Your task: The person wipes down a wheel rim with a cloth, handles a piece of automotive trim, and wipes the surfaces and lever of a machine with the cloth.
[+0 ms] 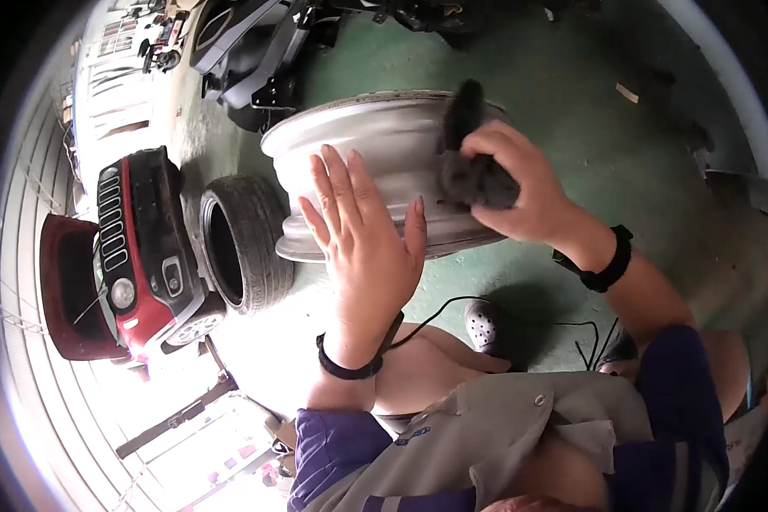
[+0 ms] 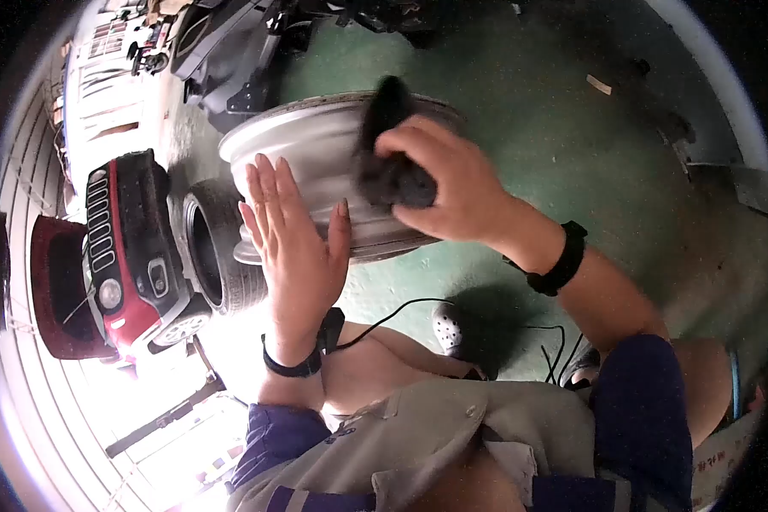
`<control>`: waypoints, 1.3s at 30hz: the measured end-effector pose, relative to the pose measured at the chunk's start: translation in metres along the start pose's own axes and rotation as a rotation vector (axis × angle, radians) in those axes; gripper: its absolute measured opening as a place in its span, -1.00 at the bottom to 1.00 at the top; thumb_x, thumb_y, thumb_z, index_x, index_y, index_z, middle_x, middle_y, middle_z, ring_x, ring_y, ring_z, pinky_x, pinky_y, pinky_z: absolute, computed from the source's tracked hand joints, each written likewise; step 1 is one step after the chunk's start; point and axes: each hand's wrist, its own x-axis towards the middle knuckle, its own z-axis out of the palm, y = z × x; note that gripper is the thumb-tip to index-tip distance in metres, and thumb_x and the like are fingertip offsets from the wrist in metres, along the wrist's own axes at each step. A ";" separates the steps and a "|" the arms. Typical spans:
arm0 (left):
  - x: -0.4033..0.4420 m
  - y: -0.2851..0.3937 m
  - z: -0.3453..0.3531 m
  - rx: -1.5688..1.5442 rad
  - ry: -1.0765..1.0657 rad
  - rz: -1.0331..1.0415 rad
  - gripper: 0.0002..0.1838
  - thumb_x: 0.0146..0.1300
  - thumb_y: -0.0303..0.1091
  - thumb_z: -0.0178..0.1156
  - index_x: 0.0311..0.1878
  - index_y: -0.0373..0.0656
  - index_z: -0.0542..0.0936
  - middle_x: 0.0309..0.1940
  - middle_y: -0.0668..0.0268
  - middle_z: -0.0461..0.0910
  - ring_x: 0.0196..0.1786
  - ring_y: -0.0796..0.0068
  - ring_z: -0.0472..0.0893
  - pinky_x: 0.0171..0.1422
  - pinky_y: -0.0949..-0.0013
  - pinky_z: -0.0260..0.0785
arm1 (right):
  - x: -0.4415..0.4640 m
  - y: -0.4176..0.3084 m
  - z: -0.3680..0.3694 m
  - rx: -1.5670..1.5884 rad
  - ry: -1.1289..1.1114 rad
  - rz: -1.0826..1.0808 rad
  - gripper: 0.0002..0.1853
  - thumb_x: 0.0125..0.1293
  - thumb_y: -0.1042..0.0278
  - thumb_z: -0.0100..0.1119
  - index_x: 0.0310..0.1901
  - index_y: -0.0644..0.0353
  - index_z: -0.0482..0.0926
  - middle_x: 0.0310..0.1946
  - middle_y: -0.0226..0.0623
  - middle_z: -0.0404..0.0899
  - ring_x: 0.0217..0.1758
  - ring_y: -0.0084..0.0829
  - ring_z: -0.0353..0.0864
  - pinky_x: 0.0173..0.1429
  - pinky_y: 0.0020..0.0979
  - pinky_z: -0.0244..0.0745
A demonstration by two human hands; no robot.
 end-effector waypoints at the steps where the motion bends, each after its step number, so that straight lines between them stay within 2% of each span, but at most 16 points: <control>1: 0.000 -0.003 -0.003 0.068 -0.039 0.024 -0.17 0.23 -0.22 0.21 0.44 -0.49 0.12 0.51 -0.26 -0.02 0.60 -0.21 -0.09 0.54 -0.35 -0.25 | 0.019 -0.020 0.008 -0.021 0.011 -0.181 -0.47 -0.09 0.41 0.44 0.01 0.07 0.53 0.03 -0.24 0.51 0.04 -0.11 0.57 0.10 -0.17 0.51; 3: -0.007 -0.023 0.008 0.087 -0.057 0.104 -0.24 0.16 -0.25 0.19 0.37 -0.51 0.25 0.35 -0.33 0.18 0.49 -0.35 0.09 0.53 -0.37 -0.26 | 0.056 -0.041 0.026 -0.315 -0.031 -0.414 -0.50 -0.08 0.37 0.45 -0.01 -0.02 0.56 0.08 -0.34 0.50 -0.06 -0.22 0.58 0.09 -0.15 0.48; 6: 0.003 -0.031 0.002 -0.040 -0.085 0.002 -0.32 0.22 -0.20 0.15 0.29 -0.54 0.34 0.13 -0.38 0.35 0.32 -0.42 0.24 0.48 -0.45 -0.18 | 0.084 -0.041 0.054 -0.575 -0.142 -0.384 -0.46 0.02 0.34 0.38 0.13 -0.10 0.58 0.09 -0.43 0.56 -0.14 -0.30 0.57 -0.01 -0.27 0.47; 9: 0.001 -0.044 0.005 0.049 -0.143 -0.044 -0.33 0.22 -0.20 0.15 0.25 -0.57 0.37 0.20 -0.48 0.29 0.32 -0.45 0.23 0.49 -0.45 -0.23 | 0.090 -0.047 0.078 -0.788 -0.154 -0.368 -0.49 0.19 0.25 0.19 0.23 -0.27 0.58 -0.06 -0.52 0.58 -0.24 -0.40 0.55 -0.09 -0.36 0.43; 13: -0.003 -0.059 0.008 0.075 -0.115 -0.076 -0.28 0.23 -0.19 0.16 0.26 -0.65 0.31 0.32 -0.49 0.18 0.50 -0.45 0.02 0.52 -0.40 -0.25 | 0.097 -0.042 0.098 -0.883 -0.070 -0.323 -0.64 0.18 0.26 0.22 0.04 -0.18 0.69 -0.26 -0.46 0.51 -0.33 -0.42 0.53 -0.25 -0.37 0.45; 17: -0.001 -0.064 0.001 0.029 -0.088 -0.055 -0.15 0.24 -0.17 0.22 0.42 -0.56 0.13 0.46 -0.34 0.03 0.58 -0.24 -0.07 0.58 -0.20 -0.21 | 0.096 -0.025 0.084 -0.892 0.078 -0.327 -0.73 0.20 0.23 0.24 -0.05 -0.15 0.72 -0.39 -0.36 0.39 -0.46 -0.39 0.47 -0.46 -0.33 0.43; 19: -0.001 -0.066 0.001 -0.042 -0.050 -0.029 -0.14 0.23 -0.19 0.23 0.45 -0.49 0.11 0.50 -0.25 0.02 0.60 -0.17 -0.08 0.58 -0.18 -0.18 | 0.083 -0.020 0.068 -0.900 0.068 -0.281 -0.55 0.10 0.36 0.28 0.07 -0.25 0.68 -0.31 -0.35 0.39 -0.35 -0.33 0.49 -0.33 -0.30 0.47; 21: -0.003 -0.066 0.001 -0.056 -0.007 -0.036 -0.14 0.23 -0.18 0.24 0.46 -0.47 0.12 0.50 -0.22 0.04 0.60 -0.15 -0.06 0.58 -0.16 -0.18 | 0.067 0.000 0.049 -0.867 0.044 -0.244 -0.70 0.29 0.23 0.16 0.03 -0.32 0.69 -0.21 -0.34 0.47 -0.23 -0.28 0.56 -0.20 -0.24 0.52; 22: -0.003 -0.066 0.003 -0.041 0.015 -0.035 -0.14 0.23 -0.16 0.25 0.47 -0.43 0.13 0.51 -0.19 0.05 0.60 -0.13 -0.05 0.59 -0.16 -0.18 | 0.054 0.006 0.040 -0.829 0.002 -0.129 -0.16 -0.22 0.59 0.36 0.22 -0.35 0.59 -0.05 -0.33 0.46 -0.11 -0.23 0.54 -0.09 -0.23 0.51; 23: -0.004 -0.067 0.004 -0.032 0.010 -0.044 -0.14 0.24 -0.15 0.25 0.48 -0.41 0.13 0.51 -0.18 0.05 0.60 -0.12 -0.05 0.59 -0.16 -0.19 | 0.041 0.020 0.034 -0.865 0.014 -0.097 -0.37 0.07 0.47 0.28 0.20 -0.41 0.58 -0.12 -0.36 0.45 -0.10 -0.26 0.52 -0.04 -0.20 0.47; 26: -0.005 -0.066 0.001 0.016 -0.013 -0.068 -0.18 0.27 -0.13 0.22 0.48 -0.35 0.16 0.52 -0.13 0.06 0.61 -0.07 -0.05 0.60 -0.17 -0.21 | -0.003 0.067 0.015 -0.734 0.056 -0.083 -0.27 -0.24 0.64 0.37 0.13 -0.05 0.61 -0.03 -0.24 0.46 -0.05 -0.12 0.53 -0.04 -0.21 0.49; 28: -0.005 -0.064 0.001 0.021 -0.001 -0.060 -0.20 0.29 -0.14 0.20 0.48 -0.35 0.17 0.52 -0.13 0.06 0.61 -0.06 -0.04 0.60 -0.17 -0.22 | -0.036 0.097 0.015 -0.682 0.018 0.130 -0.30 -0.08 0.59 0.37 0.21 -0.10 0.56 0.02 -0.21 0.46 0.02 -0.09 0.52 0.05 -0.17 0.49; 31: -0.005 -0.069 0.004 -0.016 0.044 -0.031 -0.26 0.30 -0.23 0.14 0.47 -0.36 0.18 0.50 -0.14 0.10 0.59 -0.08 0.01 0.58 -0.15 -0.15 | -0.068 0.112 0.022 -0.380 0.070 0.432 -0.34 -0.08 0.58 0.35 0.18 0.07 0.55 0.04 -0.16 0.45 0.06 -0.05 0.51 0.12 -0.17 0.49; 34: -0.007 -0.077 0.006 -0.128 0.090 0.020 -0.30 0.27 -0.35 0.07 0.46 -0.38 0.19 0.47 -0.17 0.16 0.56 -0.14 0.09 0.56 -0.13 -0.07 | -0.050 0.066 0.031 -0.155 0.185 0.290 -0.38 -0.09 0.58 0.35 0.15 0.16 0.54 0.07 -0.16 0.45 0.11 -0.04 0.51 0.17 -0.19 0.48; 37: -0.007 -0.084 0.008 -0.362 0.193 0.066 -0.41 0.40 -0.39 -0.06 0.44 -0.47 0.17 0.43 -0.25 0.18 0.50 -0.19 0.20 0.56 -0.04 0.00 | 0.028 -0.013 0.031 -0.152 0.017 -0.099 -0.42 -0.09 0.58 0.36 0.09 0.17 0.56 0.08 -0.18 0.45 0.14 -0.05 0.52 0.19 -0.21 0.49; 39: -0.007 -0.080 0.011 -0.799 0.323 -0.092 -0.47 0.53 -0.32 -0.18 0.42 -0.50 0.19 0.42 -0.25 0.21 0.48 -0.14 0.25 0.55 0.03 0.03 | 0.071 -0.044 0.053 -0.173 -0.117 -0.250 -0.47 -0.07 0.53 0.32 0.06 0.21 0.57 0.04 -0.19 0.48 0.10 -0.08 0.53 0.16 -0.23 0.49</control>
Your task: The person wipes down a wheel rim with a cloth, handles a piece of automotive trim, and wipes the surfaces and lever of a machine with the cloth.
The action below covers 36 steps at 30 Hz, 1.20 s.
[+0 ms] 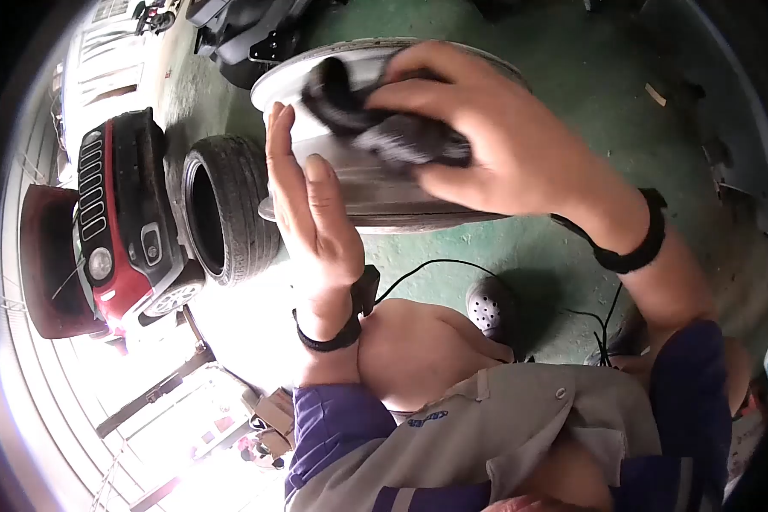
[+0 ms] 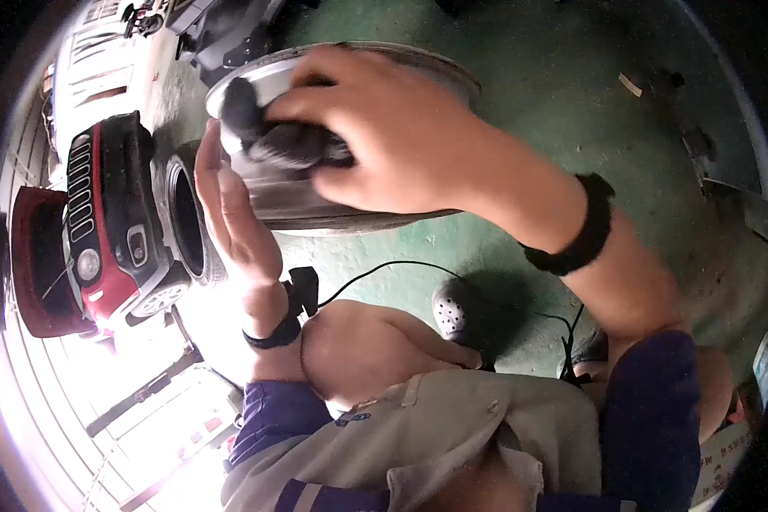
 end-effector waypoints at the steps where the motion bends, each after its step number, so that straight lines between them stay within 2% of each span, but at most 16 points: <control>1: 0.000 -0.001 0.004 -0.030 0.041 -0.012 -0.47 0.56 -0.26 -0.23 0.41 -0.49 0.21 0.41 -0.24 0.23 0.48 -0.16 0.24 0.54 0.02 0.04 | 0.015 -0.008 0.009 -0.003 -0.194 0.013 -0.49 -0.07 0.49 0.34 0.04 0.19 0.58 0.01 -0.22 0.50 0.07 -0.09 0.54 0.12 -0.20 0.50; 2: -0.001 -0.002 0.008 -0.061 0.082 -0.023 -0.46 0.59 -0.20 -0.28 0.40 -0.48 0.24 0.40 -0.23 0.25 0.48 -0.18 0.24 0.53 0.00 0.06 | 0.022 -0.013 0.014 -0.002 -0.387 0.027 -0.51 -0.06 0.46 0.37 0.02 0.17 0.59 -0.02 -0.24 0.52 0.05 -0.10 0.55 0.08 -0.17 0.51; 5: 0.004 0.001 0.010 0.393 0.046 0.235 -0.43 0.59 -0.13 -0.29 0.38 -0.47 0.27 0.38 -0.27 0.25 0.44 -0.38 0.21 0.50 -0.13 0.08 | 0.014 -0.010 0.026 -0.079 -0.439 0.066 -0.53 -0.08 0.44 0.41 -0.02 0.13 0.61 -0.07 -0.27 0.53 0.00 -0.13 0.55 0.03 -0.16 0.50; 8: 0.006 0.000 0.011 0.447 0.041 0.246 -0.45 0.58 -0.15 -0.23 0.35 -0.48 0.30 0.33 -0.27 0.31 0.42 -0.40 0.24 0.49 -0.13 0.09 | -0.016 0.003 0.021 -0.126 -0.272 0.088 -0.62 0.04 0.35 0.39 -0.04 0.03 0.63 -0.08 -0.31 0.54 -0.04 -0.13 0.58 -0.02 -0.13 0.54; 12: 0.007 0.000 0.011 0.492 0.025 0.245 -0.48 0.58 -0.18 -0.21 0.32 -0.47 0.32 0.30 -0.25 0.35 0.40 -0.38 0.28 0.47 -0.12 0.13 | -0.063 0.027 0.002 -0.090 -0.202 0.208 -0.58 -0.03 0.41 0.40 -0.05 0.09 0.61 -0.09 -0.26 0.52 -0.06 -0.06 0.55 -0.01 -0.13 0.52; 15: 0.006 -0.010 0.009 0.554 0.057 0.278 -0.51 0.58 -0.20 -0.20 0.31 -0.46 0.33 0.29 -0.22 0.38 0.38 -0.35 0.32 0.45 -0.12 0.17 | -0.106 0.064 -0.014 -0.169 -0.330 0.286 -0.56 -0.03 0.45 0.36 -0.01 0.16 0.59 -0.07 -0.19 0.52 -0.03 -0.02 0.54 0.00 -0.15 0.52; 18: 0.005 -0.013 0.005 0.511 0.066 0.209 -0.51 0.58 -0.20 -0.21 0.30 -0.45 0.34 0.25 -0.20 0.43 0.36 -0.38 0.33 0.44 -0.12 0.19 | -0.126 0.078 -0.027 -0.090 -0.358 0.427 -0.53 0.00 0.48 0.31 0.04 0.21 0.57 -0.05 -0.13 0.55 0.02 0.02 0.54 0.05 -0.14 0.51; 20: 0.005 -0.022 0.003 0.464 0.070 0.204 -0.53 0.58 -0.22 -0.19 0.30 -0.45 0.34 0.22 -0.20 0.45 0.34 -0.34 0.36 0.43 -0.10 0.21 | -0.103 0.049 -0.021 0.082 -0.066 0.396 -0.54 0.03 0.50 0.27 0.06 0.25 0.57 -0.04 -0.08 0.58 0.04 0.05 0.55 0.09 -0.12 0.50; 22: 0.005 -0.031 -0.001 0.479 0.054 0.240 -0.54 0.58 -0.23 -0.18 0.31 -0.44 0.34 0.22 -0.19 0.45 0.33 -0.32 0.38 0.42 -0.08 0.22 | -0.033 0.016 -0.003 0.169 -0.019 0.190 -0.58 0.07 0.48 0.24 0.04 0.23 0.59 -0.04 -0.05 0.60 0.05 0.04 0.57 0.11 -0.12 0.50; 24: 0.006 -0.033 -0.002 0.472 0.056 0.234 -0.56 0.58 -0.24 -0.16 0.30 -0.42 0.35 0.21 -0.16 0.46 0.31 -0.31 0.39 0.43 -0.08 0.22 | 0.001 0.003 0.022 0.141 -0.137 0.082 -0.48 0.05 0.52 0.25 0.14 0.17 0.56 0.03 -0.11 0.58 0.10 -0.04 0.56 0.18 -0.23 0.50; 26: 0.006 -0.017 0.002 0.494 0.080 0.134 -0.55 0.57 -0.24 -0.14 0.29 -0.44 0.34 0.19 -0.16 0.47 0.30 -0.30 0.40 0.43 -0.10 0.22 | 0.027 -0.016 0.024 -0.067 -0.571 0.220 -0.57 0.05 0.53 0.23 0.04 0.16 0.62 -0.10 -0.18 0.60 0.04 -0.08 0.57 0.07 -0.15 0.53; 27: 0.008 -0.017 0.001 0.518 0.076 0.188 -0.56 0.57 -0.26 -0.13 0.27 -0.47 0.34 0.16 -0.17 0.49 0.29 -0.31 0.41 0.44 -0.13 0.21 | 0.019 -0.013 0.033 -0.078 -0.483 0.158 -0.63 -0.01 0.53 0.24 -0.07 0.14 0.66 -0.22 -0.23 0.58 -0.03 -0.11 0.57 -0.04 -0.12 0.52; 30: 0.010 -0.016 0.002 0.536 0.079 0.230 -0.57 0.56 -0.29 -0.13 0.24 -0.50 0.35 0.14 -0.18 0.50 0.28 -0.33 0.41 0.43 -0.15 0.21 | -0.016 0.006 0.030 -0.029 -0.273 0.142 -0.63 0.05 0.41 0.26 -0.03 0.08 0.65 -0.13 -0.26 0.61 -0.04 -0.09 0.61 -0.01 -0.10 0.54; 31: 0.010 -0.017 0.002 0.568 0.065 0.280 -0.59 0.55 -0.32 -0.13 0.23 -0.52 0.35 0.14 -0.19 0.50 0.28 -0.34 0.41 0.44 -0.15 0.21 | -0.030 0.009 0.021 0.021 -0.239 0.213 -0.62 0.00 0.44 0.27 -0.05 0.09 0.64 -0.13 -0.24 0.59 -0.03 -0.05 0.58 -0.02 -0.10 0.53; 33: 0.009 -0.016 0.005 0.556 0.062 0.273 -0.58 0.55 -0.31 -0.14 0.24 -0.51 0.35 0.15 -0.20 0.50 0.29 -0.34 0.41 0.43 -0.14 0.21 | -0.062 0.036 0.011 0.082 -0.214 0.263 -0.60 -0.02 0.45 0.27 -0.05 0.12 0.62 -0.15 -0.20 0.58 -0.03 0.01 0.56 -0.03 -0.12 0.52; 36: 0.008 -0.015 0.008 0.570 0.077 0.243 -0.54 0.58 -0.22 -0.18 0.27 -0.44 0.37 0.20 -0.23 0.46 0.32 -0.32 0.40 0.40 -0.08 0.24 | -0.100 0.057 -0.007 -0.063 -0.264 0.441 -0.60 -0.03 0.46 0.25 -0.05 0.17 0.62 -0.15 -0.15 0.58 -0.03 -0.01 0.57 -0.02 -0.15 0.50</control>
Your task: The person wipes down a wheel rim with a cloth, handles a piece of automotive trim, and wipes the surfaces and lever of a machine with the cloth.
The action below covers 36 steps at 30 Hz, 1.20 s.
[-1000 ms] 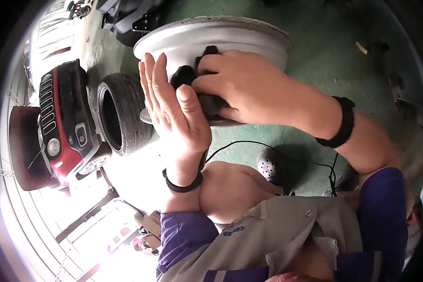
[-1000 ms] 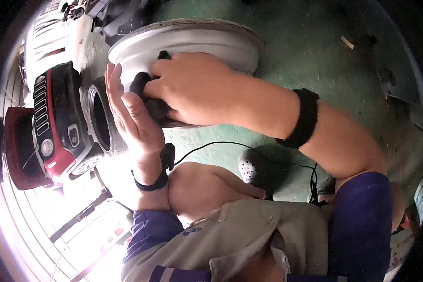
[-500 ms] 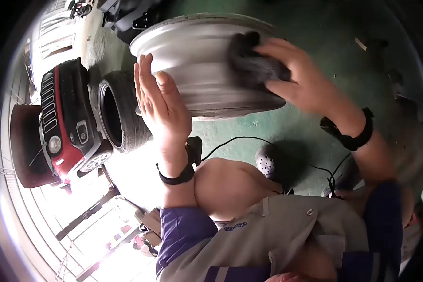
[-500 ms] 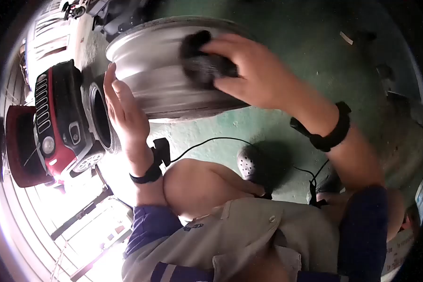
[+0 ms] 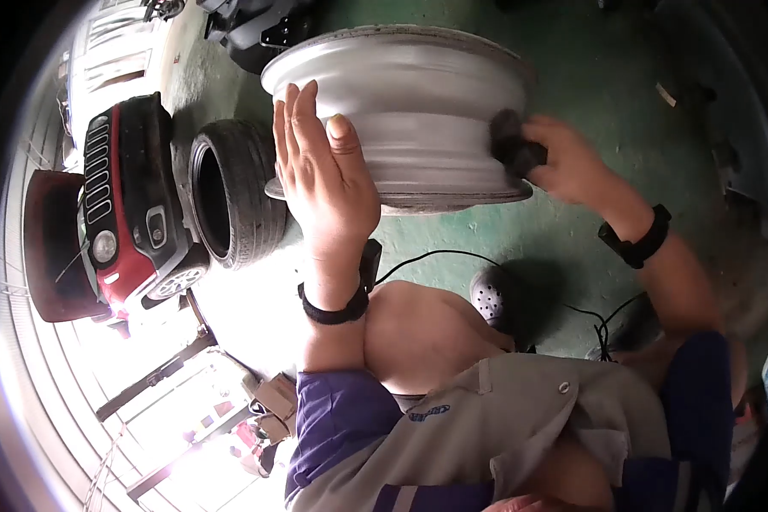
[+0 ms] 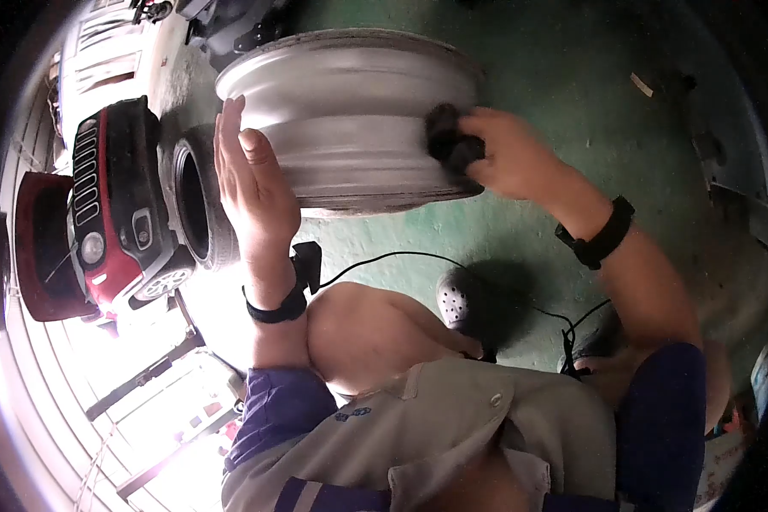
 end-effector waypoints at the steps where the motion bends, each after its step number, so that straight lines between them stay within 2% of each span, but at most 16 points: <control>1: 0.000 0.001 -0.002 -0.060 -0.014 -0.024 -0.52 0.58 -0.19 -0.19 0.27 -0.44 0.38 0.22 -0.24 0.44 0.34 -0.31 0.38 0.41 -0.08 0.24 | -0.004 0.009 -0.002 0.028 -0.038 0.081 -0.60 -0.03 0.46 0.25 -0.06 0.19 0.61 -0.15 -0.13 0.58 -0.02 -0.02 0.57 -0.01 -0.16 0.50; 2: 0.000 0.002 -0.001 -0.122 -0.025 -0.048 -0.51 0.58 -0.17 -0.19 0.27 -0.44 0.38 0.24 -0.24 0.42 0.36 -0.30 0.37 0.41 -0.07 0.23 | -0.003 0.015 -0.004 0.053 -0.074 0.160 -0.60 -0.03 0.46 0.24 -0.06 0.21 0.61 -0.15 -0.12 0.57 -0.01 -0.04 0.57 0.01 -0.17 0.49; 3: -0.002 0.002 -0.001 -0.214 -0.003 -0.065 -0.45 0.59 -0.10 -0.24 0.28 -0.46 0.38 0.26 -0.22 0.42 0.36 -0.25 0.38 0.41 -0.03 0.23 | -0.001 -0.009 -0.005 0.122 0.104 0.115 -0.63 -0.01 0.45 0.22 -0.08 0.27 0.61 -0.13 -0.10 0.57 0.01 -0.05 0.57 0.07 -0.19 0.47; 6: -0.004 0.005 0.000 -0.479 0.095 -0.079 -0.39 0.60 -0.03 -0.30 0.28 -0.47 0.37 0.26 -0.20 0.42 0.34 -0.18 0.40 0.43 0.02 0.22 | 0.046 -0.077 -0.018 0.336 0.112 -0.149 -0.63 0.08 0.29 0.21 -0.08 0.31 0.61 -0.06 -0.06 0.57 0.06 -0.05 0.55 0.17 -0.22 0.44; 7: -0.005 0.004 0.002 -0.487 0.121 -0.062 -0.37 0.60 -0.03 -0.34 0.28 -0.48 0.36 0.27 -0.19 0.41 0.33 -0.13 0.40 0.44 0.05 0.20 | 0.059 -0.101 -0.021 0.304 -0.014 -0.165 -0.67 0.13 0.38 0.16 -0.07 0.35 0.56 0.15 -0.12 0.52 0.19 -0.07 0.52 0.26 -0.21 0.40; 8: -0.005 0.005 0.000 -0.475 0.092 -0.079 -0.39 0.60 -0.06 -0.34 0.29 -0.47 0.36 0.27 -0.20 0.40 0.35 -0.16 0.38 0.44 0.03 0.19 | 0.072 -0.114 -0.010 0.247 -0.026 -0.251 -0.71 0.17 0.35 0.18 -0.12 0.34 0.59 0.07 -0.12 0.58 0.10 -0.02 0.56 0.18 -0.14 0.45; 10: -0.003 0.005 -0.003 -0.381 0.055 -0.055 -0.42 0.60 -0.10 -0.35 0.30 -0.46 0.36 0.28 -0.21 0.39 0.37 -0.20 0.35 0.45 -0.01 0.17 | 0.082 -0.134 0.008 0.053 -0.175 -0.221 -0.82 0.15 0.31 0.25 -0.32 0.26 0.61 -0.28 -0.18 0.60 -0.17 -0.03 0.59 -0.02 -0.12 0.51; 18: -0.002 -0.004 -0.006 -0.261 -0.008 -0.023 -0.36 0.60 0.00 -0.43 0.31 -0.39 0.36 0.30 -0.17 0.39 0.42 -0.30 0.27 0.51 -0.10 0.07 | 0.035 -0.091 0.016 0.088 0.101 -0.233 -0.69 0.05 0.45 0.31 -0.11 0.19 0.58 -0.01 -0.31 0.54 0.06 -0.10 0.49 0.11 -0.15 0.51; 22: -0.002 -0.010 -0.005 -0.219 0.010 -0.012 -0.35 0.59 0.03 -0.43 0.30 -0.38 0.37 0.30 -0.17 0.39 0.42 -0.30 0.26 0.50 -0.11 0.08 | 0.005 -0.042 0.023 0.147 0.216 -0.271 -0.63 0.03 0.52 0.30 -0.08 0.23 0.48 -0.01 -0.19 0.50 0.10 -0.03 0.47 0.17 -0.16 0.42; 26: -0.002 -0.009 -0.011 -0.065 0.002 -0.090 -0.46 0.58 -0.04 -0.23 0.28 -0.33 0.41 0.34 -0.21 0.32 0.45 -0.27 0.23 0.49 -0.11 0.10 | -0.024 0.005 0.031 0.271 0.128 -0.021 -0.62 0.04 0.54 0.27 -0.06 0.25 0.45 -0.02 -0.10 0.47 0.12 -0.02 0.48 0.19 -0.19 0.42; 28: -0.007 -0.008 -0.013 0.173 -0.049 -0.182 -0.52 0.50 -0.07 0.00 0.26 -0.27 0.43 0.39 -0.19 0.26 0.49 -0.20 0.18 0.51 -0.28 -0.05 | -0.033 0.020 0.033 0.256 0.071 0.114 -0.62 0.05 0.55 0.26 -0.05 0.25 0.45 -0.02 -0.09 0.46 0.13 -0.01 0.48 0.20 -0.20 0.42; 30: -0.009 0.003 -0.021 0.342 -0.070 -0.128 -0.49 0.45 -0.04 0.07 0.26 -0.25 0.44 0.41 -0.16 0.24 0.51 -0.17 0.15 0.51 -0.33 -0.11 | -0.040 0.031 0.042 0.192 0.091 0.113 -0.59 0.05 0.55 0.26 -0.02 0.24 0.44 -0.01 -0.09 0.46 0.14 -0.01 0.48 0.20 -0.20 0.43; 32: -0.009 0.028 -0.025 0.033 -0.184 -0.115 -0.48 0.43 -0.04 0.08 0.26 -0.25 0.45 0.45 -0.12 0.20 0.54 -0.14 0.10 0.52 -0.32 -0.15 | -0.043 0.030 0.043 0.185 0.126 0.091 -0.56 0.06 0.54 0.27 0.02 0.22 0.43 0.01 -0.10 0.46 0.14 -0.02 0.48 0.21 -0.20 0.43; 34: -0.011 0.050 -0.022 0.067 -0.375 -0.039 -0.53 0.41 -0.09 0.16 0.25 -0.17 0.49 0.44 -0.09 0.24 0.53 -0.13 0.12 0.56 -0.13 -0.09 | -0.032 0.011 0.037 0.228 0.178 0.040 -0.53 0.06 0.52 0.29 0.05 0.20 0.42 0.03 -0.12 0.45 0.15 -0.03 0.49 0.21 -0.19 0.44; 35: -0.013 0.055 -0.020 0.137 -0.454 0.031 -0.51 0.43 -0.15 0.05 0.30 -0.23 0.42 0.46 -0.07 0.19 0.56 -0.14 0.06 0.53 -0.30 -0.12 | -0.024 -0.004 0.033 0.206 0.190 -0.005 -0.49 0.06 0.50 0.31 0.08 0.17 0.42 0.05 -0.13 0.45 0.17 -0.04 0.48 0.22 -0.18 0.44; 36: -0.015 0.054 -0.019 0.169 -0.467 0.023 -0.52 0.42 -0.20 0.03 0.32 -0.23 0.41 0.47 -0.07 0.19 0.56 -0.13 0.05 0.53 -0.30 -0.13 | -0.015 -0.024 0.031 0.183 0.202 -0.045 -0.46 0.05 0.48 0.34 0.12 0.15 0.41 0.06 -0.13 0.44 0.19 -0.06 0.47 0.22 -0.18 0.44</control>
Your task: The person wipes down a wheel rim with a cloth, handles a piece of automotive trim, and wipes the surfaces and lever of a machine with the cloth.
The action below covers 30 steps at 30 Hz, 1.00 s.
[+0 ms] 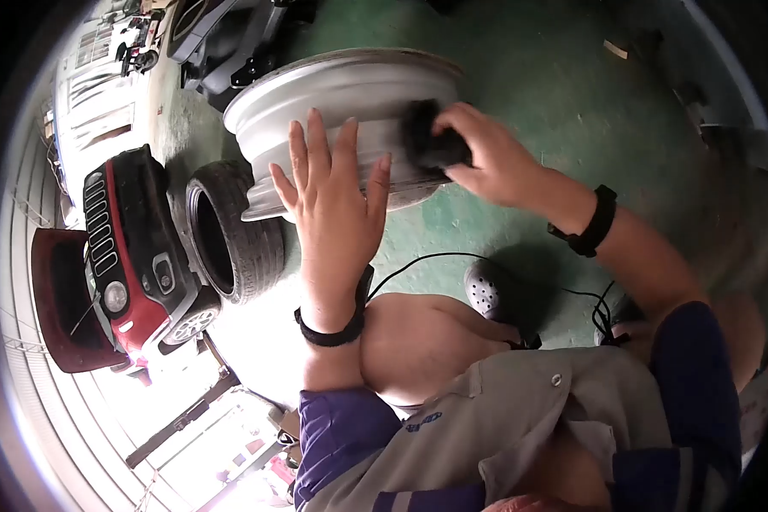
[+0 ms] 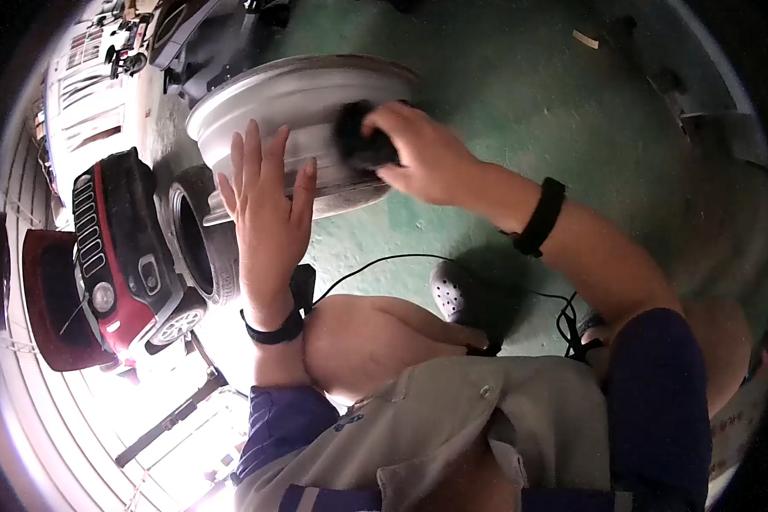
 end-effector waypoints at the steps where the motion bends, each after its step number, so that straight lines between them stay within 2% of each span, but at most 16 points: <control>1: 0.000 -0.004 0.001 0.026 -0.014 -0.008 -0.52 0.40 -0.25 0.02 0.34 -0.22 0.39 0.47 -0.06 0.18 0.57 -0.13 0.05 0.54 -0.29 -0.15 | 0.009 -0.021 0.009 -0.033 0.033 -0.111 -0.42 0.04 0.46 0.36 0.14 0.12 0.41 0.07 -0.16 0.44 0.19 -0.07 0.46 0.22 -0.17 0.45; 2: 0.001 -0.009 0.002 0.052 -0.025 -0.011 -0.51 0.39 -0.30 0.01 0.35 -0.22 0.37 0.48 -0.05 0.17 0.57 -0.13 0.04 0.54 -0.29 -0.16 | 0.015 -0.039 0.018 -0.070 0.069 -0.222 -0.39 0.04 0.44 0.38 0.17 0.09 0.40 0.08 -0.18 0.44 0.19 -0.09 0.45 0.22 -0.16 0.45; 3: -0.003 -0.018 0.004 0.001 0.008 0.008 -0.47 0.33 -0.40 -0.03 0.38 -0.21 0.34 0.48 -0.05 0.18 0.58 -0.11 0.03 0.55 -0.29 -0.19 | 0.017 -0.053 0.026 -0.096 0.066 -0.212 -0.36 0.03 0.43 0.38 0.21 0.07 0.38 0.07 -0.21 0.44 0.16 -0.10 0.45 0.22 -0.16 0.45; 4: -0.003 -0.024 0.005 -0.018 0.024 -0.026 -0.47 0.34 -0.40 -0.05 0.40 -0.21 0.33 0.48 -0.05 0.18 0.58 -0.11 0.02 0.56 -0.29 -0.22 | 0.019 -0.061 0.030 -0.122 0.066 -0.209 -0.32 0.03 0.43 0.39 0.24 0.06 0.37 0.07 -0.24 0.44 0.14 -0.10 0.44 0.21 -0.16 0.46; 5: -0.003 -0.027 0.006 0.024 0.012 -0.040 -0.48 0.37 -0.36 -0.04 0.40 -0.22 0.33 0.48 -0.04 0.18 0.58 -0.11 0.01 0.55 -0.31 -0.23 | 0.019 -0.055 0.037 -0.133 0.103 -0.227 -0.36 0.02 0.43 0.39 0.21 0.02 0.44 0.05 -0.29 0.44 0.07 -0.13 0.45 0.19 -0.17 0.47; 8: 0.003 -0.032 0.005 0.101 0.005 -0.145 -0.48 0.44 -0.21 -0.02 0.39 -0.21 0.35 0.48 -0.06 0.17 0.59 -0.12 -0.01 0.53 -0.37 -0.24 | 0.009 -0.032 0.040 -0.056 0.069 -0.163 -0.44 0.01 0.46 0.37 0.13 -0.01 0.54 0.04 -0.29 0.44 0.07 -0.13 0.45 0.18 -0.16 0.47; 9: 0.002 -0.032 0.006 0.116 -0.002 -0.190 -0.47 0.45 -0.15 0.00 0.39 -0.20 0.35 0.48 -0.07 0.16 0.59 -0.12 -0.02 0.52 -0.39 -0.24 | 0.004 -0.019 0.038 -0.018 0.096 -0.129 -0.51 0.02 0.48 0.36 0.06 -0.01 0.60 0.03 -0.28 0.45 0.10 -0.10 0.46 0.19 -0.16 0.47; 11: -0.003 -0.031 0.009 0.190 0.005 -0.128 -0.44 0.45 -0.06 0.01 0.39 -0.18 0.37 0.48 -0.09 0.16 0.59 -0.13 -0.02 0.51 -0.41 -0.23 | -0.007 0.010 0.034 0.019 0.066 0.053 -0.51 0.03 0.49 0.35 0.07 0.02 0.59 0.04 -0.26 0.46 0.13 -0.08 0.48 0.20 -0.17 0.47; 14: -0.004 -0.025 0.012 0.178 -0.008 -0.062 -0.41 0.44 -0.01 0.04 0.38 -0.18 0.38 0.49 -0.10 0.13 0.59 -0.15 -0.03 0.51 -0.39 -0.22 | -0.011 0.049 0.018 0.009 0.003 0.160 -0.59 0.09 0.50 0.23 0.04 0.11 0.61 0.02 -0.20 0.52 0.07 -0.10 0.55 0.15 -0.23 0.51; 17: -0.004 -0.030 0.013 0.145 0.020 -0.062 -0.40 0.42 -0.01 0.06 0.38 -0.20 0.38 0.50 -0.08 0.13 0.59 -0.14 -0.04 0.52 -0.37 -0.21 | 0.014 0.047 -0.007 0.035 0.261 0.339 -0.62 0.12 0.49 0.17 0.04 0.15 0.61 0.00 -0.17 0.55 0.07 -0.11 0.56 0.12 -0.24 0.52; 20: -0.004 -0.033 0.011 0.176 0.018 -0.063 -0.40 0.42 -0.02 0.07 0.39 -0.19 0.37 0.50 -0.08 0.12 0.59 -0.13 -0.04 0.51 -0.37 -0.21 | 0.051 -0.004 -0.018 0.084 0.174 0.068 -0.61 0.13 0.46 0.18 0.05 0.13 0.61 0.00 -0.19 0.56 0.08 -0.11 0.55 0.15 -0.23 0.49; 22: -0.003 -0.036 0.013 0.173 0.011 -0.097 -0.39 0.43 -0.04 0.07 0.41 -0.18 0.34 0.51 -0.05 0.11 0.59 -0.12 -0.03 0.51 -0.35 -0.18 | 0.073 -0.021 0.003 -0.038 0.070 -0.350 -0.54 0.08 0.52 0.13 0.09 0.13 0.59 0.03 -0.20 0.55 0.11 -0.11 0.50 0.21 -0.27 0.46; 23: -0.003 -0.037 0.013 0.187 0.007 -0.120 -0.40 0.42 -0.04 0.08 0.42 -0.17 0.33 0.52 -0.03 0.11 0.59 -0.10 -0.02 0.52 -0.33 -0.16 | 0.079 -0.026 0.016 -0.080 -0.016 -0.415 -0.50 0.04 0.52 0.19 0.10 0.05 0.59 0.06 -0.29 0.53 0.13 -0.17 0.47 0.21 -0.26 0.46; 24: -0.002 -0.039 0.013 0.203 0.003 -0.144 -0.40 0.42 -0.05 0.09 0.42 -0.15 0.33 0.52 0.00 0.11 0.59 -0.08 -0.02 0.52 -0.30 -0.14 | 0.083 -0.024 0.030 -0.203 -0.128 -0.383 -0.48 0.01 0.52 0.24 0.10 0.00 0.58 0.11 -0.35 0.51 0.13 -0.20 0.47 0.21 -0.25 0.46; 26: -0.002 -0.045 0.014 0.205 0.010 -0.157 -0.39 0.43 -0.05 0.06 0.43 -0.17 0.30 0.52 -0.03 0.11 0.59 -0.11 -0.02 0.50 -0.35 -0.15 | 0.079 -0.015 0.038 -0.252 -0.136 -0.372 -0.48 -0.01 0.50 0.28 0.07 -0.04 0.59 0.11 -0.39 0.51 0.13 -0.21 0.47 0.23 -0.24 0.45; 30: -0.005 -0.057 0.019 0.204 0.025 -0.201 -0.39 0.46 -0.03 0.00 0.43 -0.21 0.29 0.51 -0.05 0.12 0.58 -0.17 -0.03 0.48 -0.43 -0.18 | 0.050 0.045 0.044 -0.259 -0.061 -0.188 -0.49 -0.02 0.53 0.27 0.06 0.02 0.59 0.10 -0.37 0.52 0.12 -0.17 0.48 0.20 -0.21 0.48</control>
